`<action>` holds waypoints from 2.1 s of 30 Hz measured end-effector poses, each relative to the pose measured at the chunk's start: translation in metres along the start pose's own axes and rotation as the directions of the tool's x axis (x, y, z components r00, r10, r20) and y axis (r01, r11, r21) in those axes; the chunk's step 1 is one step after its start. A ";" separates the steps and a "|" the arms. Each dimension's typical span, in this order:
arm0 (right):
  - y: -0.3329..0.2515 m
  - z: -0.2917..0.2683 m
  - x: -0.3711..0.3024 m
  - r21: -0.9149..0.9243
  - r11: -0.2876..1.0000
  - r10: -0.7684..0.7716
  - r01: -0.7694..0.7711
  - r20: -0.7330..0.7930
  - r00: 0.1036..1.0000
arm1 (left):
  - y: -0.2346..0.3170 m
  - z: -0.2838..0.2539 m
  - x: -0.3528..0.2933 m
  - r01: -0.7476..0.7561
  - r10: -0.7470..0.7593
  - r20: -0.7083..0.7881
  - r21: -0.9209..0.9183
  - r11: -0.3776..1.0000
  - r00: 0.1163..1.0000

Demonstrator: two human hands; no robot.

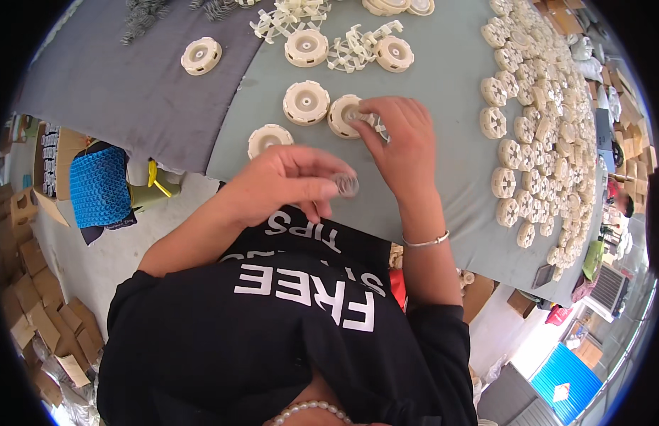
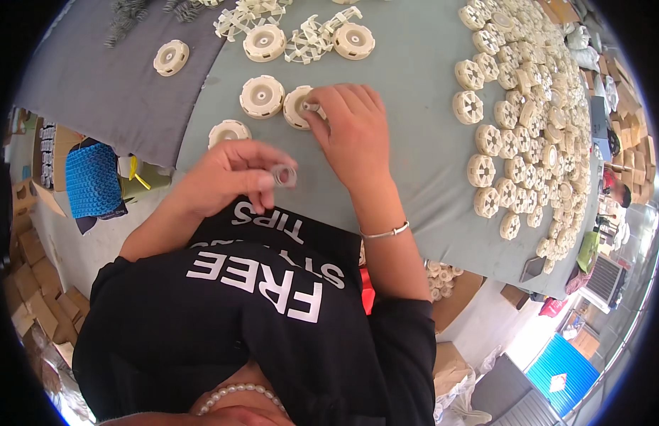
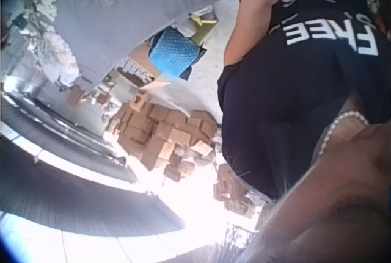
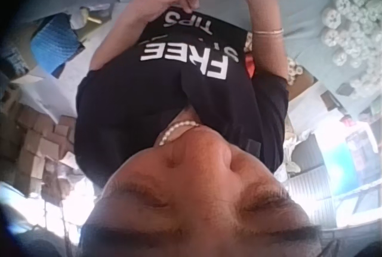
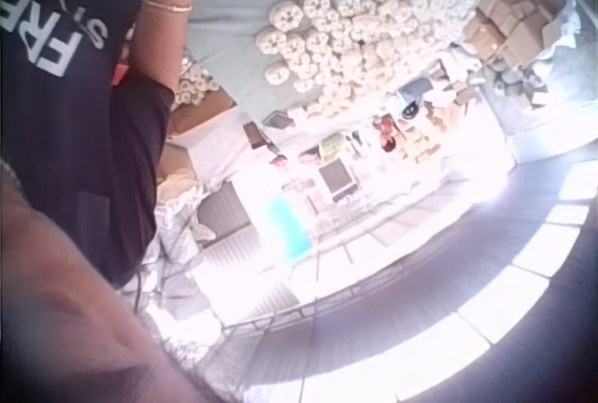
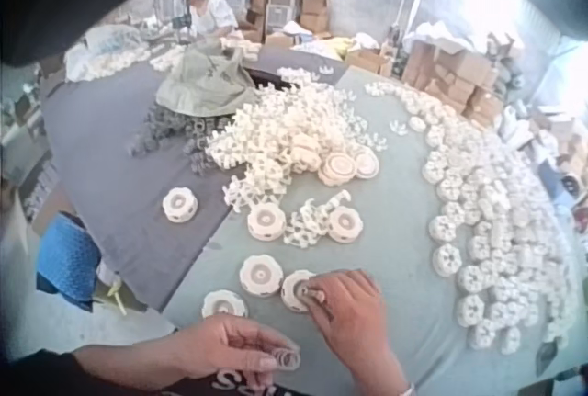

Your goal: The person assembles small white plastic components by hand on a table. They pick up a base piece and a cross-shaped insert, fit them together, and place the finished unit into a cardboard box. The person repeats this process for multiple units, occasionally using a metal tray to transfer the assembled parts into the box.

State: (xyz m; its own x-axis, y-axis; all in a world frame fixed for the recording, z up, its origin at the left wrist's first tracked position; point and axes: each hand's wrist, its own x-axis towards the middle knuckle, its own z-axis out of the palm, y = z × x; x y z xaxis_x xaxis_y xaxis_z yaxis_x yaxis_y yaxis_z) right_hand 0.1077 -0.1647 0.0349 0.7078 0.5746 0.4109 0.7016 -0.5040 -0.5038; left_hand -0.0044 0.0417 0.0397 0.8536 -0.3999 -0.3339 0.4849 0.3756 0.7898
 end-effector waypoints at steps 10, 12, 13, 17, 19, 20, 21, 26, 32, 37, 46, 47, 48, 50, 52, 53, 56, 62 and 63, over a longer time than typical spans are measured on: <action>-0.029 -0.009 0.006 0.584 0.812 -0.083 -0.009 0.131 0.988 | 0.007 -0.016 -0.009 -0.114 0.116 -0.205 0.020 0.993 0.972; -0.030 -0.001 0.017 0.496 0.869 -0.074 0.002 0.125 0.989 | 0.016 -0.014 -0.012 -0.102 0.101 -0.284 0.011 0.995 0.953; -0.032 0.002 0.027 0.445 0.895 -0.021 -0.041 0.135 0.991 | 0.015 -0.017 -0.014 -0.187 0.225 -0.347 0.139 0.972 0.910; -0.012 0.034 0.051 0.117 0.987 -0.127 0.113 0.123 0.984 | 0.012 -0.033 -0.025 -0.174 0.593 -0.365 0.731 0.660 0.718; -0.008 0.040 0.053 0.156 0.986 -0.096 0.064 0.203 0.975 | 0.021 -0.028 -0.030 -0.035 0.691 -0.204 0.948 0.315 0.693; -0.007 0.040 0.054 0.171 0.985 -0.078 0.037 0.242 0.967 | 0.016 -0.032 -0.029 -0.029 0.685 -0.169 0.963 0.267 0.709; -0.004 0.035 0.055 0.168 0.985 -0.076 0.046 0.177 0.981 | 0.006 -0.037 -0.028 -0.015 0.678 -0.142 0.975 0.220 0.721; 0.024 -0.036 0.015 -0.075 0.997 0.028 -0.017 0.154 0.988 | 0.007 -0.046 -0.023 0.089 0.809 -0.110 0.993 0.071 0.577; 0.028 -0.057 -0.044 0.087 0.932 0.323 -0.351 0.236 0.916 | 0.014 -0.032 0.027 -0.088 0.775 0.073 0.996 -0.023 0.628; 0.054 -0.048 -0.085 0.186 0.910 0.381 -0.370 -0.029 0.924 | 0.037 -0.036 0.040 -0.074 0.583 -0.118 0.952 0.296 0.804; 0.051 -0.059 -0.055 -0.124 0.800 0.579 -0.587 -0.101 0.809 | 0.033 -0.039 0.026 -0.288 0.207 -0.324 -0.228 0.930 0.923; 0.048 -0.061 -0.050 -0.080 0.845 0.525 -0.529 -0.071 0.848 | 0.030 -0.034 0.024 -0.240 0.176 -0.309 -0.184 0.953 0.935; 0.049 -0.062 -0.047 -0.054 0.863 0.503 -0.502 0.006 0.864 | 0.024 -0.025 0.022 -0.196 0.148 -0.304 -0.137 0.971 0.941; 0.050 -0.068 -0.043 -0.009 0.885 0.460 -0.465 0.157 0.874 | 0.006 -0.011 0.023 -0.067 0.072 -0.255 0.027 0.997 0.964; 0.044 -0.065 -0.032 0.114 0.888 0.424 -0.446 0.173 0.889 | -0.007 -0.006 0.023 -0.033 0.040 -0.209 0.037 0.999 0.977; 0.039 -0.062 -0.024 0.176 0.883 0.406 -0.435 0.180 0.896 | -0.009 -0.005 0.024 -0.017 0.024 -0.186 0.042 0.999 0.982; 0.017 -0.050 0.006 0.216 0.961 0.120 -0.174 0.240 0.963 | -0.008 -0.011 0.026 -0.015 0.016 -0.290 0.005 1.000 0.957; 0.014 -0.021 0.031 0.182 0.981 -0.004 -0.069 0.375 0.927 | -0.022 -0.006 0.030 -0.174 0.743 -0.076 0.952 0.253 0.665; 0.015 -0.019 0.031 0.173 0.983 -0.002 -0.068 0.378 0.926 | -0.023 -0.005 0.030 -0.136 0.762 0.023 0.987 0.085 0.648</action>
State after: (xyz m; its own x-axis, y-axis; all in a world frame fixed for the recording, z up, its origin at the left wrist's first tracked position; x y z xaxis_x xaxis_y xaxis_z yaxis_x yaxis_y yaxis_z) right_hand 0.1418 -0.1669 0.0546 0.6224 0.7770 0.0943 0.6269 -0.4228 -0.6544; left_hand 0.0104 0.0255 0.0087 0.9177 0.0076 0.3972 -0.2625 -0.7389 0.6206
